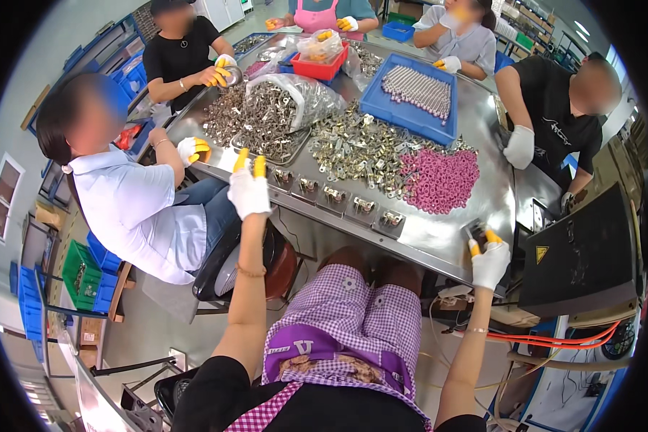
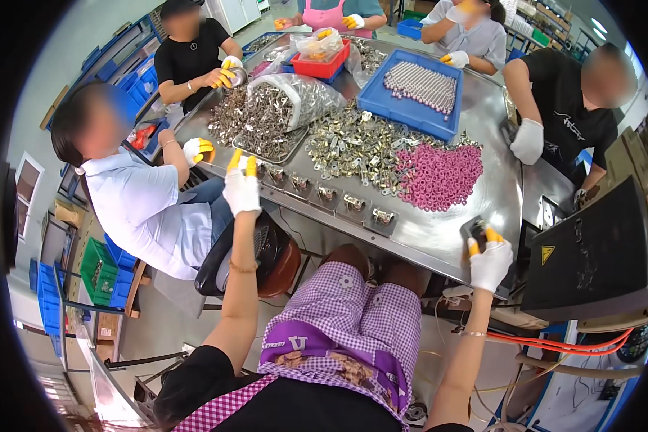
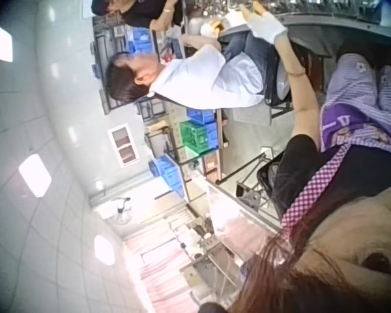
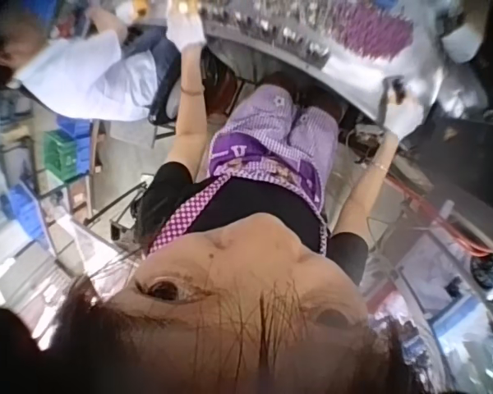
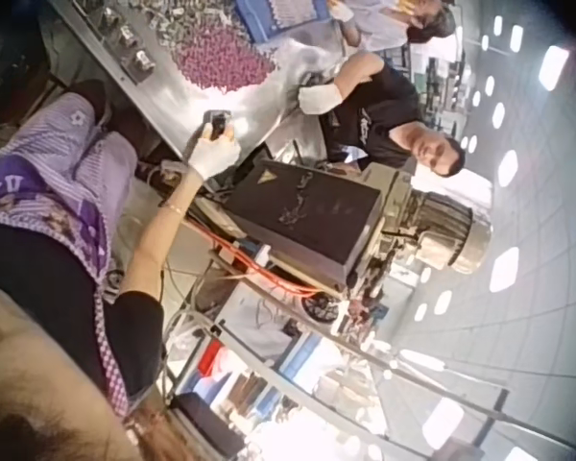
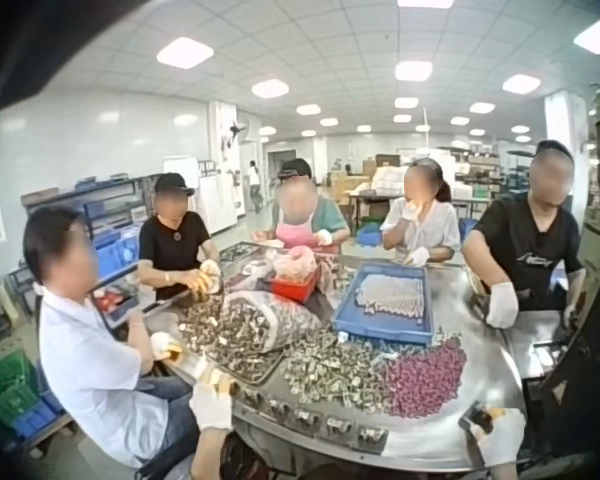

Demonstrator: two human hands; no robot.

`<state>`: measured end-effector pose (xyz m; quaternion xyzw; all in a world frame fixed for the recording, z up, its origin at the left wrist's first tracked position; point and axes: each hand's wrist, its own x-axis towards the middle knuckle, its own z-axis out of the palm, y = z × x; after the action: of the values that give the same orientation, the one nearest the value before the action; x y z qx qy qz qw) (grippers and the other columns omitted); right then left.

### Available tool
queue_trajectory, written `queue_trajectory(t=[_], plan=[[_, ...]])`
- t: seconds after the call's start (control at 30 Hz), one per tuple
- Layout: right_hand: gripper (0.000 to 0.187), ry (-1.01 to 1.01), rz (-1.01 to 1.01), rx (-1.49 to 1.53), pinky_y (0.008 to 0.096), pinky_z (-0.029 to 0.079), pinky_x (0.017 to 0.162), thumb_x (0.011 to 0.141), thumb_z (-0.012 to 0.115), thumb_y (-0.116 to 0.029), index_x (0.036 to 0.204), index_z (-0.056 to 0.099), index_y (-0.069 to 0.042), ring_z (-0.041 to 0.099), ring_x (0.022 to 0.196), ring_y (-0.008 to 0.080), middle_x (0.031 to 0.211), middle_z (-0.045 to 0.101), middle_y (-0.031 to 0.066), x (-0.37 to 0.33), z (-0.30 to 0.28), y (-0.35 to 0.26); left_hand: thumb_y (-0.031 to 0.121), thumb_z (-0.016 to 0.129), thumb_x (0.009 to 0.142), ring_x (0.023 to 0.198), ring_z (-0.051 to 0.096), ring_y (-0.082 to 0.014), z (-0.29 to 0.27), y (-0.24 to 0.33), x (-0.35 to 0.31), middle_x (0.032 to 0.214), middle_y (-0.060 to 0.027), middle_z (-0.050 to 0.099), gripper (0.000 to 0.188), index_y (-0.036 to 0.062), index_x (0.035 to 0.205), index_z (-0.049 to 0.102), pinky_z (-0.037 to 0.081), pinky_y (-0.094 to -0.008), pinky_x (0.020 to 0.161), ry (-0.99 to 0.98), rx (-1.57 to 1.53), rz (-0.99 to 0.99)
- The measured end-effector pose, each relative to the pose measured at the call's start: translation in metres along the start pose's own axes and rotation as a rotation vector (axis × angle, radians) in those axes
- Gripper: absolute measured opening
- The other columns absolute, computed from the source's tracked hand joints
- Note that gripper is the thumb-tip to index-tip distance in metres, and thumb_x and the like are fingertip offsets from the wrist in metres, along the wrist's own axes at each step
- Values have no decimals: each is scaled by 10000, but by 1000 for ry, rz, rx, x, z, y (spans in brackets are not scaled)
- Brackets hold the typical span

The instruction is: Sorting small pink components and inspecting them at a factory workbench.

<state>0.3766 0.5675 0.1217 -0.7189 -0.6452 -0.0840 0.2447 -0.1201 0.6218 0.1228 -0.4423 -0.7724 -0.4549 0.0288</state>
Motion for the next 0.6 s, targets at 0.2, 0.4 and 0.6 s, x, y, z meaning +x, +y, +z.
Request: queue_trajectory(t=[0.2, 0.4, 0.6], plan=[[414, 50, 310, -259, 385, 502, 740, 779, 720, -298, 1147, 663, -118, 598, 785, 300, 944, 629, 121, 45, 27, 21, 466, 468, 934, 986, 635, -325, 21, -66, 38, 1178, -116, 652, 528, 121, 1329, 532, 488, -382, 833, -56, 215, -148], [438, 104, 268, -273, 398, 514, 684, 803, 696, -354, 1157, 663, -98, 610, 724, 310, 886, 644, 139, 48, 34, 26, 493, 413, 950, 1035, 617, -345, 26, -74, 39, 1226, -133, 629, 556, 115, 1345, 511, 477, -386, 858, -212, 109, -205], [425, 139, 256, -269, 395, 520, 696, 803, 696, -345, 1150, 667, -102, 626, 738, 307, 869, 656, 134, 47, 35, 26, 488, 401, 961, 1045, 611, -344, 38, -85, 40, 1249, -137, 615, 550, 111, 1347, 507, 470, -375, 869, -184, 108, -181]])
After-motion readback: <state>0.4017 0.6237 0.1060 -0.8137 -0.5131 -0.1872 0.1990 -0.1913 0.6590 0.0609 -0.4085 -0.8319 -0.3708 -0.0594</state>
